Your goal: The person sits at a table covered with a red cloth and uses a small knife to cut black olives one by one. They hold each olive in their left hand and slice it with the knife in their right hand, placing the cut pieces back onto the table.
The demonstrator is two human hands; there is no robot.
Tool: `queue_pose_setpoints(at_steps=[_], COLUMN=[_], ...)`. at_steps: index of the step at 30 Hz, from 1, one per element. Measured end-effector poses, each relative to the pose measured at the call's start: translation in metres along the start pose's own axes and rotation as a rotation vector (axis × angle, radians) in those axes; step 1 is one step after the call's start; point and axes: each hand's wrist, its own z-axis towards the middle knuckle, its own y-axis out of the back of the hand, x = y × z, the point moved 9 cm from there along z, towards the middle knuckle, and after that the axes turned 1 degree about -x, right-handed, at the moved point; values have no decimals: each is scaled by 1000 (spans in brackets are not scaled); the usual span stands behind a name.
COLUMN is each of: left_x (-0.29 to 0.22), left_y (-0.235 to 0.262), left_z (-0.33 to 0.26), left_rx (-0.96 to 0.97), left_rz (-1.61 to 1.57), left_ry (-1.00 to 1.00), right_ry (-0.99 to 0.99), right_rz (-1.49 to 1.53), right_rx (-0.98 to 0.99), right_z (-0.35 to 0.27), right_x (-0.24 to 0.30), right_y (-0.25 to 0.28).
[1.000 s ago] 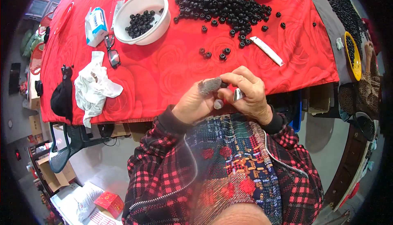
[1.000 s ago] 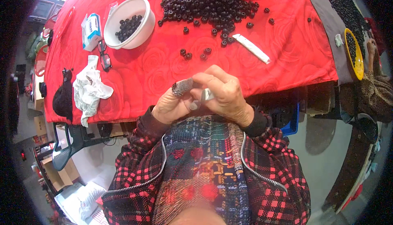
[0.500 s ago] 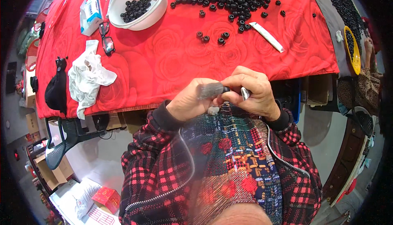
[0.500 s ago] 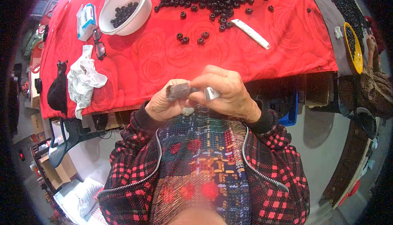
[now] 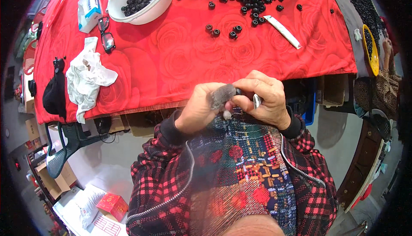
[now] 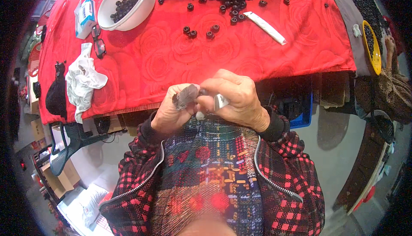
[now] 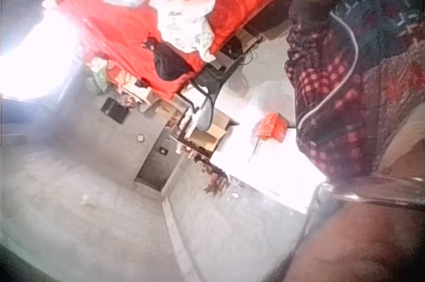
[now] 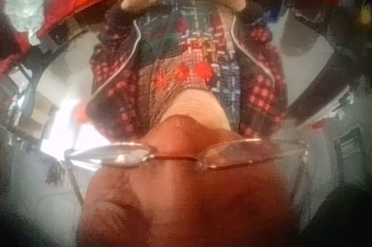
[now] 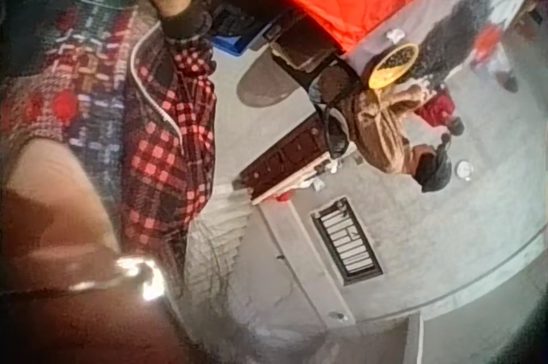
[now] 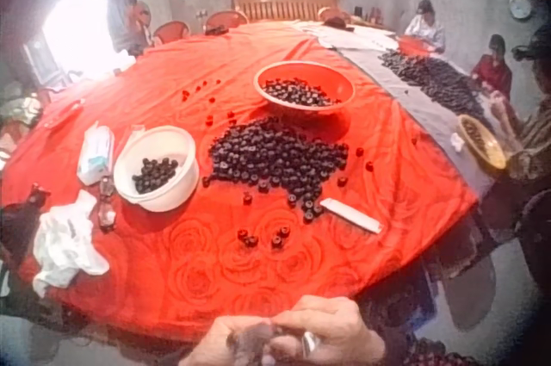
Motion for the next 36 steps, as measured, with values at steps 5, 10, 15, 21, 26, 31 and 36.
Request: queue_pose_setpoints(at_steps=[5, 10, 15, 21, 26, 31, 36], left_x=[8, 7, -3, -3, -12, -20, -29], left_y=[-1, -1, -7, -8, -13, -12, -14], left_z=[0, 1, 1, 2, 3, 2, 4], left_rx=[-1, 67, 78, 103, 30, -23, 0], left_rz=[-280, -268, 47, 38, 72, -83, -18], left_ry=[152, 96, 82, 124, 45, -35, -78], right_ry=[111, 154, 147, 233, 313, 102, -592], right_rz=[-115, -108, -80, -67, -189, -111, 367], right_rx=[-34, -143, -83, -112, -141, -135, 39], right_z=[-1, -1, 0, 0, -5, -4, -16], right_x=[9, 14, 14, 21, 29, 5, -40], right_y=[-1, 2, 3, 8, 15, 20, 19])
